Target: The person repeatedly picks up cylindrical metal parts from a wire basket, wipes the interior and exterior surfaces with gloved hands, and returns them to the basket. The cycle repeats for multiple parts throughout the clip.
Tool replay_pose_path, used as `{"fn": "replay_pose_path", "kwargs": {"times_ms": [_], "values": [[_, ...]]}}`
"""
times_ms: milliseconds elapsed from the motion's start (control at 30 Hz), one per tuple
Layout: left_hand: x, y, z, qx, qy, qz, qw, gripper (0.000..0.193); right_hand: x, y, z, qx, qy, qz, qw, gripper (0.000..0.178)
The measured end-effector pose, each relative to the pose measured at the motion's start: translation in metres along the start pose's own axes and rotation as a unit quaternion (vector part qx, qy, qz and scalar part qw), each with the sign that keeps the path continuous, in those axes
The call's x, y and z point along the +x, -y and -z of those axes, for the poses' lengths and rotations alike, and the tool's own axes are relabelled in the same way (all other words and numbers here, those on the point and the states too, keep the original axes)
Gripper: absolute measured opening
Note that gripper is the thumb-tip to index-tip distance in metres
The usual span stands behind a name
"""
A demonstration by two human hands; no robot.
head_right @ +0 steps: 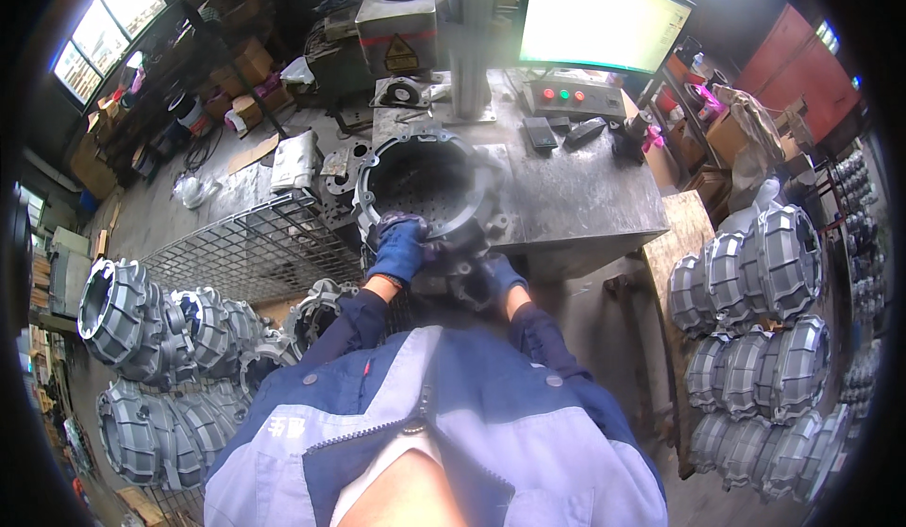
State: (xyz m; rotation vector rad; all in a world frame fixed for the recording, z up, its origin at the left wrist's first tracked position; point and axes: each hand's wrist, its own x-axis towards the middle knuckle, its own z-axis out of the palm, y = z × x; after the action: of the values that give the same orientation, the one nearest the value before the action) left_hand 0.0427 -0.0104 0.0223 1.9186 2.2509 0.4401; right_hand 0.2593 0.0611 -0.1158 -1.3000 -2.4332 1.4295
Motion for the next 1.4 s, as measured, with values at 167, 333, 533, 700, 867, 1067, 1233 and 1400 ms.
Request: {"fn": "replay_pose_path", "kwargs": {"times_ms": [167,333,533,700,867,1067,1233,1400], "values": [[-0.005,-0.006,0.000,-0.046,-0.021,0.028,0.998,0.042,0.014,-0.025,0.002,-0.478,-0.039,0.163,0.862,0.030],[-0.004,-0.014,-0.005,-0.037,-0.014,0.038,0.999,0.041,0.011,-0.030,0.011,-0.409,-0.038,0.168,0.896,0.030],[0.000,-0.004,-0.001,-0.058,-0.021,-0.003,0.998,0.039,0.010,-0.016,0.012,-0.239,-0.010,0.165,0.957,0.035],[0.000,0.003,-0.005,-0.048,-0.015,-0.010,0.999,0.034,0.004,-0.010,0.014,-0.311,-0.006,0.215,0.926,0.045],[-0.001,-0.005,-0.016,-0.049,-0.036,-0.005,0.998,0.031,-0.013,-0.006,0.021,-0.095,-0.011,0.133,0.987,0.040],[0.000,-0.003,-0.012,-0.027,-0.014,0.003,1.000,0.032,-0.001,-0.021,0.012,-0.025,-0.002,0.110,0.994,0.040],[-0.002,-0.004,-0.008,-0.086,-0.036,0.002,0.996,0.034,0.019,-0.051,-0.003,0.010,0.000,0.125,0.992,0.041],[-0.001,-0.004,0.001,-0.048,0.014,0.003,0.999,0.044,0.020,-0.057,-0.012,0.054,0.018,0.096,0.994,0.039]]}}
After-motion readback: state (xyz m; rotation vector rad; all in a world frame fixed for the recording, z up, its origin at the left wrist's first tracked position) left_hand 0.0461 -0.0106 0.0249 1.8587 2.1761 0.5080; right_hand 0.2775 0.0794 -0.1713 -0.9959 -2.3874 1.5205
